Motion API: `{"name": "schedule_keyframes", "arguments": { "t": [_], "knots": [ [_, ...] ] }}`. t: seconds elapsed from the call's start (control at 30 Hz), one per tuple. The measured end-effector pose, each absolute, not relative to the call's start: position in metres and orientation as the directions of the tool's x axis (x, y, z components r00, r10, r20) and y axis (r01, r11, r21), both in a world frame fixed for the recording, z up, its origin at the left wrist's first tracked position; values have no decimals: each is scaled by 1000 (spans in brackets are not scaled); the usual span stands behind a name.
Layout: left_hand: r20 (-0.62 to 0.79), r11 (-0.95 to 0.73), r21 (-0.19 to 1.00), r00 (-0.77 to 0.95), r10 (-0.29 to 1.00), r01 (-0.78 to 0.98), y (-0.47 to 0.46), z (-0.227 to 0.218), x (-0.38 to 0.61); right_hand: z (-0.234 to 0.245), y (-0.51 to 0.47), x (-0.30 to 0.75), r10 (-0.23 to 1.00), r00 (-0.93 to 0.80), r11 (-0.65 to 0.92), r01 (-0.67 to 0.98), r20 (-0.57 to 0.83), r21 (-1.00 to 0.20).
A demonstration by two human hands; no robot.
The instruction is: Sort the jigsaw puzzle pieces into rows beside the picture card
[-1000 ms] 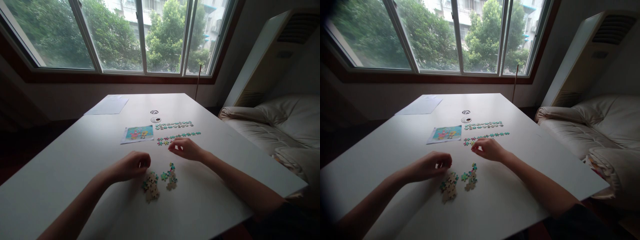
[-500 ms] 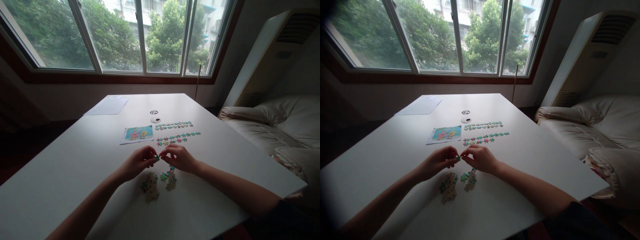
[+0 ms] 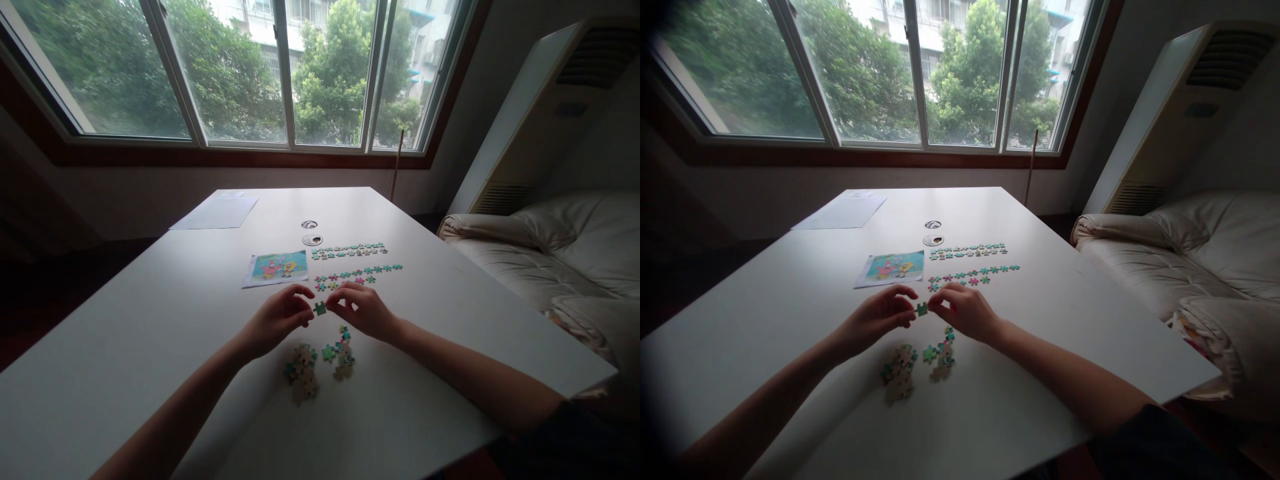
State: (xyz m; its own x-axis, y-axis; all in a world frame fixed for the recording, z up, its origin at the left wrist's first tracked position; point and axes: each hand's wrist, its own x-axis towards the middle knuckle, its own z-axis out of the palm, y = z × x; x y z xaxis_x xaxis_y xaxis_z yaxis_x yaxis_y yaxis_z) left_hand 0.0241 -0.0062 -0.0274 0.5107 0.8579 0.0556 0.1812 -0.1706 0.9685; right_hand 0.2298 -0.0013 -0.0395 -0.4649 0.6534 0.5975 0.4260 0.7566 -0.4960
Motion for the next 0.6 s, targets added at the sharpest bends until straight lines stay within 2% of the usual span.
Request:
{"name": "schedule_keyframes", "arguments": {
  "t": [0.1,0.2,0.27,0.33,0.6],
  "knots": [
    [15,-243,899,528,849,365,-6,-20,13,-37,5,237,662,-366,744,425,654,-515],
    [-137,-352,722,623,770,595,-10,-9,-1,-38,13,244,663,-259,733,414,702,-540],
    [-274,-360,677,673,687,642,-13,-2,-7,-40,16,246,668,-218,724,412,712,-553],
    [-342,-363,646,680,649,672,-17,4,-8,-42,18,247,671,-209,721,409,711,-560],
    [-319,-473,573,714,623,669,-36,1,7,-43,16,245,684,-199,710,399,702,-579]
  ]
}}
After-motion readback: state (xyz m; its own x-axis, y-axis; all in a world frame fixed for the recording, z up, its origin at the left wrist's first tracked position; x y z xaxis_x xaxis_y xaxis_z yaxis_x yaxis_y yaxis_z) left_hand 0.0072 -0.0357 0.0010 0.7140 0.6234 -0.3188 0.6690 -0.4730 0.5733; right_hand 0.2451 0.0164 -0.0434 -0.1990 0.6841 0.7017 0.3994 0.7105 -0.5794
